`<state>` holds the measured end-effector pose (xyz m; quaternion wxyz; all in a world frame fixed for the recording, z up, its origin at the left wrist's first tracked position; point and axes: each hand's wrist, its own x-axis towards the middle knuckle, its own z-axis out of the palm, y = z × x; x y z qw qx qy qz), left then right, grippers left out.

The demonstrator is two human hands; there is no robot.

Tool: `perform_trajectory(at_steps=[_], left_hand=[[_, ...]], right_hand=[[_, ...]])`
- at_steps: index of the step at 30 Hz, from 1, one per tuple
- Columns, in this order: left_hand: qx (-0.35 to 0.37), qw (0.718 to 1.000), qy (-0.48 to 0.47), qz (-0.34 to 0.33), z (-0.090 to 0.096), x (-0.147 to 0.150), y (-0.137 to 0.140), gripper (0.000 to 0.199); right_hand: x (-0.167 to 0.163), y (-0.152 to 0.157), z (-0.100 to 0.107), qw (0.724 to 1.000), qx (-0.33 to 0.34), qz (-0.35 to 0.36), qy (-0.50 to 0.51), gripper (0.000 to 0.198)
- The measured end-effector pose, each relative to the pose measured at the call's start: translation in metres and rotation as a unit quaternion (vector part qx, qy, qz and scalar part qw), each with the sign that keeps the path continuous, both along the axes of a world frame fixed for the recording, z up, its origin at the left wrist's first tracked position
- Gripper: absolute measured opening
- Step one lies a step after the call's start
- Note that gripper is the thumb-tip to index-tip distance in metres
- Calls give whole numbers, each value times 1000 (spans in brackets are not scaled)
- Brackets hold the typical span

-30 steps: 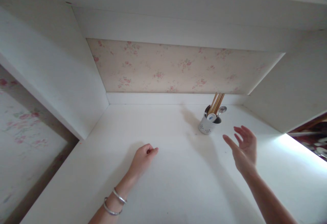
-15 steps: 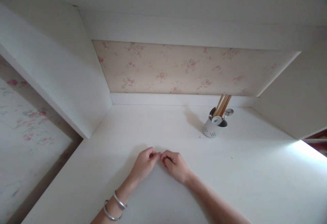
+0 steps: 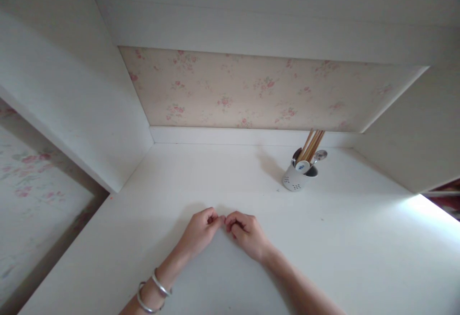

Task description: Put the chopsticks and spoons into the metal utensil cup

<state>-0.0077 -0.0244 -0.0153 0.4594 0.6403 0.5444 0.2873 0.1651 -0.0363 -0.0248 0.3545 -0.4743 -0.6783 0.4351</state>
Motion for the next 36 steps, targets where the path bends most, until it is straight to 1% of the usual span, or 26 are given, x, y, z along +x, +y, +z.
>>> perform_trajectory(at_steps=[8,26,36], left_hand=[[5,1000,0,4,-1,0,0,31],[0,1000,1,-7,3,0,0,31],[-3,1000,6,-9,1,0,0,32]], right_hand=[[1,-1,2,1000,12,-2,-5,31],[0,0,-2,1000,-4,5,6,31],[0,-1,0,1000,-1,1,3,30]])
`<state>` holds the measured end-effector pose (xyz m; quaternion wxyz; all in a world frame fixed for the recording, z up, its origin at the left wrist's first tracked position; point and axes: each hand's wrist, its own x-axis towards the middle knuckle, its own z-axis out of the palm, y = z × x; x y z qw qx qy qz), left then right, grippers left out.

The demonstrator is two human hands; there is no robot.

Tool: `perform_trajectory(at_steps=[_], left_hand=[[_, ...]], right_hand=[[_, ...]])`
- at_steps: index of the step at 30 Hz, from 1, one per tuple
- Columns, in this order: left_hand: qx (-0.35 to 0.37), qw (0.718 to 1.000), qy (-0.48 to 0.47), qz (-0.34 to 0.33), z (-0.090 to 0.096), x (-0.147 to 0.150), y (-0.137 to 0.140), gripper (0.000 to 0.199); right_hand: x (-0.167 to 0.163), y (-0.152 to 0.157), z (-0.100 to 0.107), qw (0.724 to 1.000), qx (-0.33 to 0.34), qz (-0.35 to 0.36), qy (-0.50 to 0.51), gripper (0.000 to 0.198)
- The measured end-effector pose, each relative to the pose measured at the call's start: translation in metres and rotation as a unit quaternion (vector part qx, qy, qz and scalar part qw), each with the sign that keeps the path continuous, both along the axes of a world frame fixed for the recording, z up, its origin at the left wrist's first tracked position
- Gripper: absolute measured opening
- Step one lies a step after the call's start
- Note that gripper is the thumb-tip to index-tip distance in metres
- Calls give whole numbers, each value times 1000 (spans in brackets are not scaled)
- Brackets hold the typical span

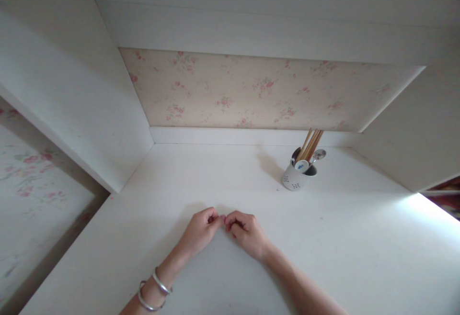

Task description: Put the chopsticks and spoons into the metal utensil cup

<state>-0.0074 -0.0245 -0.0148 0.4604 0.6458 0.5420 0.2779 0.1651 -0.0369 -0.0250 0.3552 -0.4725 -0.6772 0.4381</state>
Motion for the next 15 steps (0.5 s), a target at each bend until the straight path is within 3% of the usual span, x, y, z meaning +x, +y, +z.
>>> perform_trajectory(at_steps=[15], left_hand=[[5,1000,4,3,1,0,0,31]], right_hand=[[0,0,2,1000,-3,2,-2,29]])
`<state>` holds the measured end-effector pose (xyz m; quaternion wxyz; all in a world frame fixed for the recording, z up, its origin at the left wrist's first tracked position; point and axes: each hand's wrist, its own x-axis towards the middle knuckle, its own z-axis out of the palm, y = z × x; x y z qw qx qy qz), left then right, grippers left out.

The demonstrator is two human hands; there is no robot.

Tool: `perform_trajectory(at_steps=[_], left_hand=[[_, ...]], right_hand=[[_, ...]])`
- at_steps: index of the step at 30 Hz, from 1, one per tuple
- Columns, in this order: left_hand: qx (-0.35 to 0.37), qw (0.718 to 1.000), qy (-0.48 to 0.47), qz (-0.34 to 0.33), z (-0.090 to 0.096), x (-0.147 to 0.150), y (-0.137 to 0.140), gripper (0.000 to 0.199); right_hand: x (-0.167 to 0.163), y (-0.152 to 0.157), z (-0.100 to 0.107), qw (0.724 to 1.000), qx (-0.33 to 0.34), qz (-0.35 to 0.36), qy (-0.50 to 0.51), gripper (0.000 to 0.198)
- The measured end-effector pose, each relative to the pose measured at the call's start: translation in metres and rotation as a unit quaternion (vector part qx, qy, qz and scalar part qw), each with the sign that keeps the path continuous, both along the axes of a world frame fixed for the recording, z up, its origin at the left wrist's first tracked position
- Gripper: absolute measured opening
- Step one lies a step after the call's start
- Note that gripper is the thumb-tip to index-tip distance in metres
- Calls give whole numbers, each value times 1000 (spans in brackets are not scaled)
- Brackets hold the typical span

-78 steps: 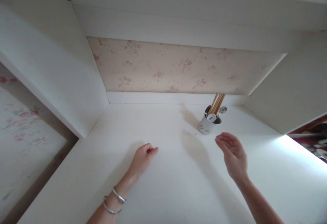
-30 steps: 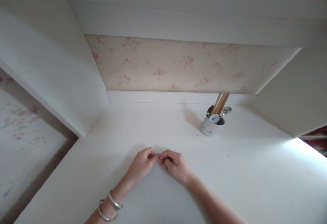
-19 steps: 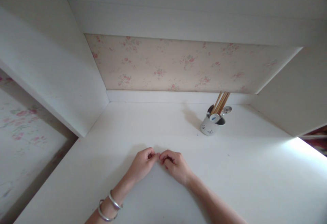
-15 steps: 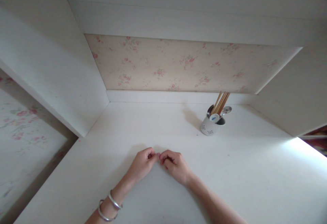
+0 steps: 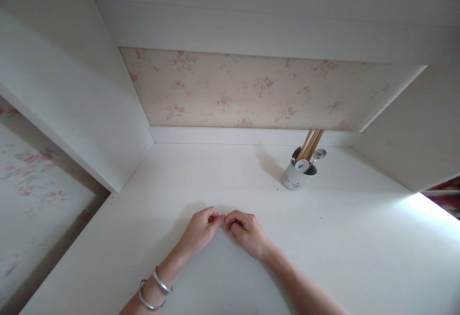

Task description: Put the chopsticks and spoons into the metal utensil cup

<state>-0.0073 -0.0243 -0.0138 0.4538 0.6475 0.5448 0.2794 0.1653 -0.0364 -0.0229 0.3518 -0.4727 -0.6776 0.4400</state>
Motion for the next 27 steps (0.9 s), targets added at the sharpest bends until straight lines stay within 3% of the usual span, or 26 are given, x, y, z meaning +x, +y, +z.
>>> perform_trajectory(at_steps=[27], left_hand=[[0,1000,4,-3,2,1,-2,30]], right_hand=[[0,-2,3,1000,-9,-1,-2,30]])
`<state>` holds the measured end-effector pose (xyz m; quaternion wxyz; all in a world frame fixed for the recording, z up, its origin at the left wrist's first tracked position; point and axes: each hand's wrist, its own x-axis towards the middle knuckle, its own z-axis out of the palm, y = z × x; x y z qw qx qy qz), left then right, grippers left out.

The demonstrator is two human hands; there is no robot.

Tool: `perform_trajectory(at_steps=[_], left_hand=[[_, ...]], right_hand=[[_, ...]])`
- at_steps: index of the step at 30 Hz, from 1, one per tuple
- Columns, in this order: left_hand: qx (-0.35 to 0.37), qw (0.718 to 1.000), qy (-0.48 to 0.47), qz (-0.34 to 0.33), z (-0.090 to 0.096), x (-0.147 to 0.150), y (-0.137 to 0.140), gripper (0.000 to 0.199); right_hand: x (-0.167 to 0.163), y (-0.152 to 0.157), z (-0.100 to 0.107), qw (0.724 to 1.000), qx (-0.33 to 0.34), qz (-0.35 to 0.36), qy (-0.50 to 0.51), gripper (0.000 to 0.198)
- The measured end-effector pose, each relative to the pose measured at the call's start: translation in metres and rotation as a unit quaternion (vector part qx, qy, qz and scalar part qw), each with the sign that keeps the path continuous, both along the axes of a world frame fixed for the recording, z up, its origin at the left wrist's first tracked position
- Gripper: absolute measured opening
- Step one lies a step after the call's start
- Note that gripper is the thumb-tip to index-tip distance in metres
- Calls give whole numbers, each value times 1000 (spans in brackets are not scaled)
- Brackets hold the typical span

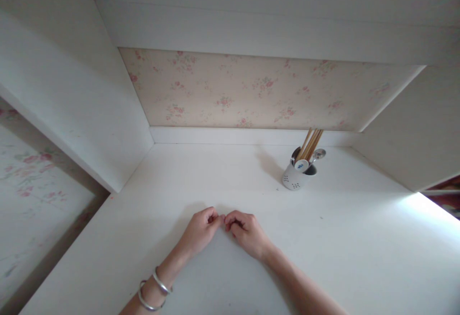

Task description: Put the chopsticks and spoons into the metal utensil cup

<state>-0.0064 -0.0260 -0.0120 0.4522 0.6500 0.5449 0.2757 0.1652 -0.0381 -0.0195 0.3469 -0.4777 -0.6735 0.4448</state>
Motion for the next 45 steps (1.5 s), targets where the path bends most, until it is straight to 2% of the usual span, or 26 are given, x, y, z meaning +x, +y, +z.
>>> perform_trajectory(at_steps=[45], left_hand=[[12,1000,3,4,-4,-1,1,31]], right_hand=[[0,0,2,1000,3,5,-6,30]])
